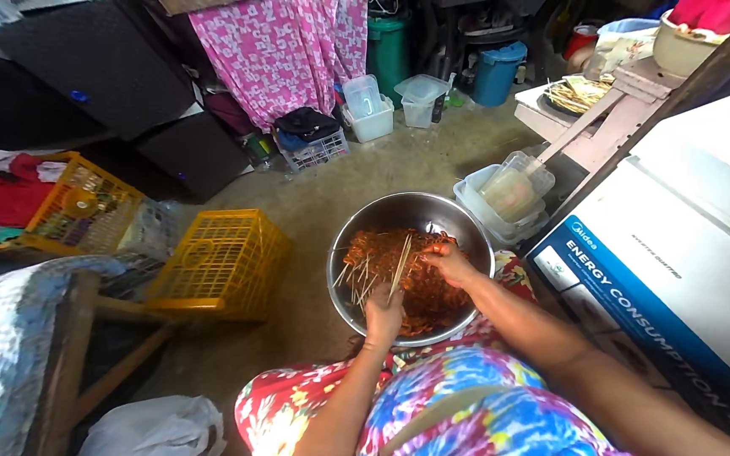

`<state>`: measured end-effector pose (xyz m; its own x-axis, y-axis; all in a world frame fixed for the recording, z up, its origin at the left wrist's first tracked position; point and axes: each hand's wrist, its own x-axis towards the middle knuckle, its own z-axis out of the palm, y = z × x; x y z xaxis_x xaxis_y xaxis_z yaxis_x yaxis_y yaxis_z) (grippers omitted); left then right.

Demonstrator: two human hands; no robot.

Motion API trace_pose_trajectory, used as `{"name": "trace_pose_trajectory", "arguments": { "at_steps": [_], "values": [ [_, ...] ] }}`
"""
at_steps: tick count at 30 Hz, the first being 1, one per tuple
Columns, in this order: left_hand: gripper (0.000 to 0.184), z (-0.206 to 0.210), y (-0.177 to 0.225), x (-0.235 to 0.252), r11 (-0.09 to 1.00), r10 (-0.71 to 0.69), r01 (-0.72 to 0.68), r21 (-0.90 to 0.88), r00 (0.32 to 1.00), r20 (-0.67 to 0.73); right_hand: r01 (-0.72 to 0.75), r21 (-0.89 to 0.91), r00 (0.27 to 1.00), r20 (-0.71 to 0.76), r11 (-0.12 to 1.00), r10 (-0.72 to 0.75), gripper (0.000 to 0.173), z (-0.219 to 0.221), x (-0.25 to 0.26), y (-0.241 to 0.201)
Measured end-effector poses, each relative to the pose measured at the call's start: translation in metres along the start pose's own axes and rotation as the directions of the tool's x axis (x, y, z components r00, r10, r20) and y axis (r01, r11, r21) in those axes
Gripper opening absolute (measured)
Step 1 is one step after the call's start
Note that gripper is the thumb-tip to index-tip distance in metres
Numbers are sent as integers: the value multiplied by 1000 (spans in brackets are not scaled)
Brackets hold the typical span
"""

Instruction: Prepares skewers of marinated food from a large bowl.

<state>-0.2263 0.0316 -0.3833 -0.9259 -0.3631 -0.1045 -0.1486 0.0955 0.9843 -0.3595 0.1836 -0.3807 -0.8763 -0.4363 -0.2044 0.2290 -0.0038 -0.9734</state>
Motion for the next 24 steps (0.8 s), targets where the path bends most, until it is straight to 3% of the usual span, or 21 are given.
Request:
{"name": "trace_pose_trajectory", "arguments": {
  "at_steps": [8,16,18,19,21,24],
  "values": [
    [12,-1,0,0,998,4,-6,68,999,40,-23,24,998,-56,999,24,9,1,0,-1],
    [10,0,0,-1,997,12,-14,75,1000,23,243,-341,954,-87,908,-288,14,6,-4,4],
    [9,0,0,-1,998,12,-13,69,1000,18,188,-232,970,-111,955,-218,14,9,-5,2],
    [9,-1,1,-1,998,10,-11,62,1000,15,102,-72,985,-133,992,-111,13,11,-5,1],
    [10,-1,1,-1,999,20,-20,39,1000,15,-88,249,985,-120,964,121,12,13,-5,-5],
    [10,0,-1,-1,999,33,-33,5,999,24,-202,361,973,-29,910,228,17,9,-5,-6]
  ]
}}
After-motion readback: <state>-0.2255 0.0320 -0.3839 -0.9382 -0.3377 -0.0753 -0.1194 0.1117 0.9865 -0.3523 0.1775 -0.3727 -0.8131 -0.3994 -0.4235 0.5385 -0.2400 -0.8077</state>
